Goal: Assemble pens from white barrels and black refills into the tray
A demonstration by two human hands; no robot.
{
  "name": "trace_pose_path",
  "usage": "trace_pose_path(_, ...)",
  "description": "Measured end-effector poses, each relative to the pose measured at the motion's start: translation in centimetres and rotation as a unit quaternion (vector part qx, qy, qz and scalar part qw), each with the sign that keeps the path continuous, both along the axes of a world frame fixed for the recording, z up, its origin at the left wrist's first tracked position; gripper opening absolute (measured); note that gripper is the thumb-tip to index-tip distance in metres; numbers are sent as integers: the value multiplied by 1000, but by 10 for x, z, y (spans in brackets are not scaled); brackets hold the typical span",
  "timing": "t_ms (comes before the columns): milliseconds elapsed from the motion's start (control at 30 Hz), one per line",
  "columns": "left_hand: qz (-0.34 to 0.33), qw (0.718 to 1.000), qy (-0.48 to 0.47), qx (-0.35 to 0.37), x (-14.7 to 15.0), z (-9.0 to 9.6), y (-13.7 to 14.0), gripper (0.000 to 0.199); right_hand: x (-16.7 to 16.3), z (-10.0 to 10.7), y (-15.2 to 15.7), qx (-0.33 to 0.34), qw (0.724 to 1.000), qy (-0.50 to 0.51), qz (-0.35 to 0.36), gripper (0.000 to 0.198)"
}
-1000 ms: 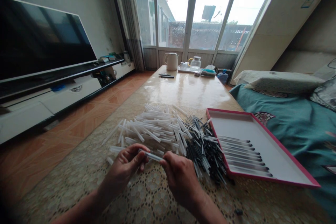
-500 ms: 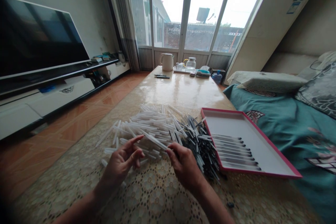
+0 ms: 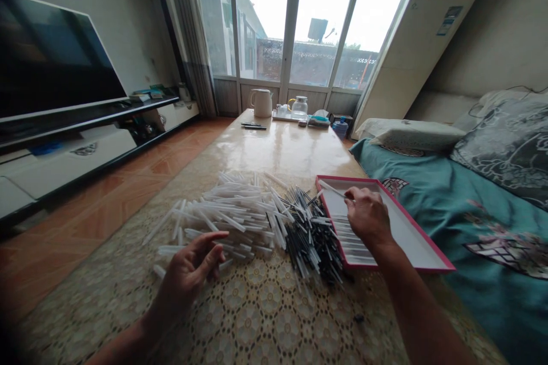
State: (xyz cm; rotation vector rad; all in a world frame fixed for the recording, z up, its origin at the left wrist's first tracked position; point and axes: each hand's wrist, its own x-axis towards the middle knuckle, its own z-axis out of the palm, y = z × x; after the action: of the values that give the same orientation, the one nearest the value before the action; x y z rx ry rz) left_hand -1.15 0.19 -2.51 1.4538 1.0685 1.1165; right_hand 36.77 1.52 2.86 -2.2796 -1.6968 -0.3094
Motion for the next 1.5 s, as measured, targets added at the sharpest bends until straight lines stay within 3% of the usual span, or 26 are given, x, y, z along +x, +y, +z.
trace_pose_path(33, -2, 1000, -1, 1, 0, 0, 0, 34, 12, -6, 4, -31, 998, -54, 0, 20)
trace_pose_path(167, 4, 1000, 2, -4, 0, 2, 0, 35, 43, -29, 15, -82, 993, -84, 15, 18)
trace_pose_path(367, 14, 1000, 2, -14, 0, 6, -2, 34, 54, -49, 23, -135, 986, -88, 46, 21)
trace_pose_path(667, 19, 1000, -9, -11, 0, 8, -1, 33, 49, -50, 17, -104, 992, -53, 54, 33)
trace_pose_path(833, 31, 999, -5, -12, 1, 8, -2, 31, 1, -37, 15, -28, 997, -3, 71, 28)
trace_pose_path(933, 20, 999, 37, 17, 1, 7, -2, 25, -56, -28, 4, -6, 984, 92, 151, 21)
trace_pose_path(1067, -44, 981, 150, 114, 0, 8, -4, 19, -129, -24, -19, -53, 945, 181, 266, 10)
trace_pose_path(1133, -96, 964, 195, 156, 0, 8, -5, 19, -152, -26, -29, -69, 946, 168, 269, 9)
trace_pose_path(1300, -188, 927, 252, 205, 2, 1, -4, 21, -170, -36, -36, -97, 961, 119, 232, 14)
trace_pose_path(1500, -164, 931, 250, 211, 0, -2, -2, 19, -171, -46, -36, -83, 957, 121, 250, 23)
